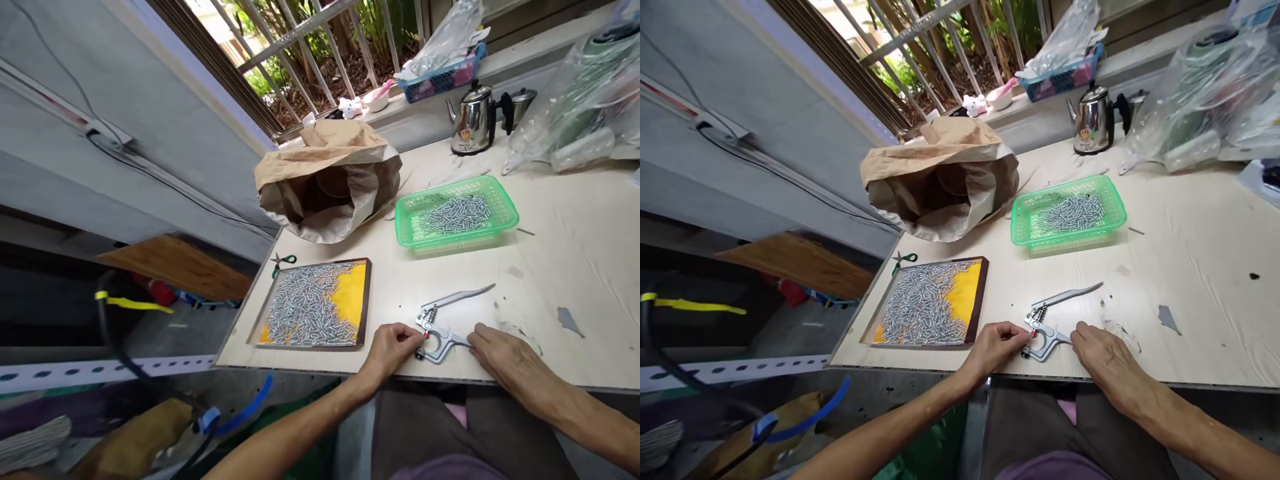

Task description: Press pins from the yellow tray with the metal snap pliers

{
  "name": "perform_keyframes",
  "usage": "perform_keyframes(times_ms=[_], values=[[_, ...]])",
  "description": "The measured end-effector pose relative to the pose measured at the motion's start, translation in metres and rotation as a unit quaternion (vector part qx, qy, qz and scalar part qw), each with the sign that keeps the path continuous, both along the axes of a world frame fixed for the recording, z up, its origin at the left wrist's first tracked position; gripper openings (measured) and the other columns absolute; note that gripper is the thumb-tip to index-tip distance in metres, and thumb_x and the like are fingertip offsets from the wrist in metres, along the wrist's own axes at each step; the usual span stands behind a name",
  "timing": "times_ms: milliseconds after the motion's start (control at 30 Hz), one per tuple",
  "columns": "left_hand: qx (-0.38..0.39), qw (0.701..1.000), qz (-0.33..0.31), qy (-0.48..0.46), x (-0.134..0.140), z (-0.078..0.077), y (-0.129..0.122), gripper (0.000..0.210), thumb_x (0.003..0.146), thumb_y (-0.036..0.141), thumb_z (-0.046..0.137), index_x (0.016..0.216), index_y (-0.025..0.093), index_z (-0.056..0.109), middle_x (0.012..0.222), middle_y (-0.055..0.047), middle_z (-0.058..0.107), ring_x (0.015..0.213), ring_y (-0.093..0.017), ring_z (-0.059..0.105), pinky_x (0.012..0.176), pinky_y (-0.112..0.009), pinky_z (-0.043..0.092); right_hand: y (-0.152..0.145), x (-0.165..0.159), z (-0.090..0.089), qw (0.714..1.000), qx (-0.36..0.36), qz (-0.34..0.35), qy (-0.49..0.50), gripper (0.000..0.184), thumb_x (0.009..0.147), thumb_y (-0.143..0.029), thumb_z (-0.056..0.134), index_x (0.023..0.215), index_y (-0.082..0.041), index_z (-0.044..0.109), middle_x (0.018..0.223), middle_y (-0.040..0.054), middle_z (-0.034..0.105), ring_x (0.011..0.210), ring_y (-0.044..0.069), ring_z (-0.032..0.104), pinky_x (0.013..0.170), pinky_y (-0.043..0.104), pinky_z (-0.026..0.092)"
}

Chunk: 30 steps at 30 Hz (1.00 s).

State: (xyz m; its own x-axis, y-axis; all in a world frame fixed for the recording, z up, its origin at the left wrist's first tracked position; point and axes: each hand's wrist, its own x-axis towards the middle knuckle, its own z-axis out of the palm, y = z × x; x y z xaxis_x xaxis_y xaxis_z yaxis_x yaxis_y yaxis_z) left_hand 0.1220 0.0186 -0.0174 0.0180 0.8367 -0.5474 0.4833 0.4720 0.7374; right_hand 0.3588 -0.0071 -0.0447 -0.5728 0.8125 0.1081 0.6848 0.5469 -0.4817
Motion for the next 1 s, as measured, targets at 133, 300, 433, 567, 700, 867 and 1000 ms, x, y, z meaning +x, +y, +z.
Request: perform_keyframes(times_ms=[133, 300, 433, 567, 700, 867, 1000], values=[[-0.011, 0.999, -0.025, 0.038, 0.0, -0.002, 0.003, 0.026, 0.066, 0.034, 0.063, 0.069, 0.009, 0.07, 0.054, 0.0, 0.059, 0.051, -0.009, 0.045, 0.049, -0.02, 0.032, -0.012, 0.01, -0.023, 0.999, 0.032, -0.01, 0.003, 0.03, 0.09, -0.015, 0.037, 0.112, -0.025, 0.055, 0.108, 0.0092, 0.061, 0.097, 0.023, 0.059, 0.076, 0.035, 0.052], [-0.034, 0.992, -0.092, 0.082, 0.002, 0.01, 0.009, 0.024, 0.066, 0.033, 0.061, 0.061, 0.01, 0.065, 0.046, 0.004, 0.048, 0.047, -0.008, 0.038, 0.046, -0.02, 0.025, -0.021, 0.015, -0.034, 0.994, 0.101, -0.013, 0.047, 0.05, 0.09, -0.01, 0.032, 0.139, -0.023, 0.033, 0.13, 0.0122, 0.052, 0.12, 0.025, 0.05, 0.089, 0.038, 0.051], [-0.082, 0.988, -0.112, 0.069, 0.002, 0.012, 0.009, 0.026, 0.064, 0.037, 0.061, 0.056, 0.012, 0.058, 0.041, 0.006, 0.04, 0.042, -0.007, 0.034, 0.044, -0.022, 0.021, -0.013, 0.013, -0.015, 0.992, 0.109, 0.01, 0.056, 0.048, 0.089, -0.009, 0.03, 0.134, -0.021, 0.038, 0.124, 0.0126, 0.057, 0.113, 0.024, 0.055, 0.083, 0.036, 0.053], [-0.118, 0.988, -0.091, 0.041, 0.001, 0.008, 0.005, 0.027, 0.059, 0.04, 0.063, 0.054, 0.014, 0.055, 0.042, 0.007, 0.04, 0.042, -0.007, 0.033, 0.043, -0.021, 0.025, -0.004, 0.004, 0.009, 0.998, 0.057, 0.011, 0.03, 0.035, 0.085, -0.007, 0.032, 0.107, -0.022, 0.056, 0.102, 0.0099, 0.064, 0.091, 0.022, 0.061, 0.071, 0.032, 0.052], [-0.123, 0.99, -0.071, 0.024, 0.003, 0.007, 0.0, 0.028, 0.058, 0.04, 0.062, 0.051, 0.016, 0.051, 0.042, 0.007, 0.039, 0.042, -0.007, 0.034, 0.042, -0.021, 0.033, 0.001, 0.0, 0.014, 1.0, 0.011, 0.024, 0.009, 0.027, 0.086, -0.008, 0.035, 0.093, -0.022, 0.058, 0.093, 0.0075, 0.062, 0.081, 0.019, 0.06, 0.068, 0.031, 0.049], [-0.125, 0.991, -0.044, 0.017, 0.008, 0.012, -0.006, 0.021, 0.058, 0.033, 0.061, 0.051, 0.015, 0.052, 0.044, 0.006, 0.041, 0.044, -0.006, 0.037, 0.041, -0.019, 0.039, 0.021, 0.009, 0.004, 0.998, 0.041, 0.013, -0.036, 0.052, 0.079, -0.04, 0.062, 0.126, -0.021, 0.048, 0.131, 0.017, 0.049, 0.116, 0.031, 0.048, 0.087, 0.046, 0.045], [-0.117, 0.992, -0.031, 0.025, 0.008, 0.012, -0.008, 0.017, 0.059, 0.028, 0.059, 0.052, 0.014, 0.054, 0.044, 0.006, 0.042, 0.043, -0.006, 0.038, 0.04, -0.019, 0.041, 0.042, 0.013, 0.002, 0.992, 0.07, 0.034, -0.102, 0.099, 0.06, -0.057, 0.073, 0.141, -0.017, 0.033, 0.142, 0.0197, 0.041, 0.134, 0.039, 0.027, 0.101, 0.057, 0.03]])
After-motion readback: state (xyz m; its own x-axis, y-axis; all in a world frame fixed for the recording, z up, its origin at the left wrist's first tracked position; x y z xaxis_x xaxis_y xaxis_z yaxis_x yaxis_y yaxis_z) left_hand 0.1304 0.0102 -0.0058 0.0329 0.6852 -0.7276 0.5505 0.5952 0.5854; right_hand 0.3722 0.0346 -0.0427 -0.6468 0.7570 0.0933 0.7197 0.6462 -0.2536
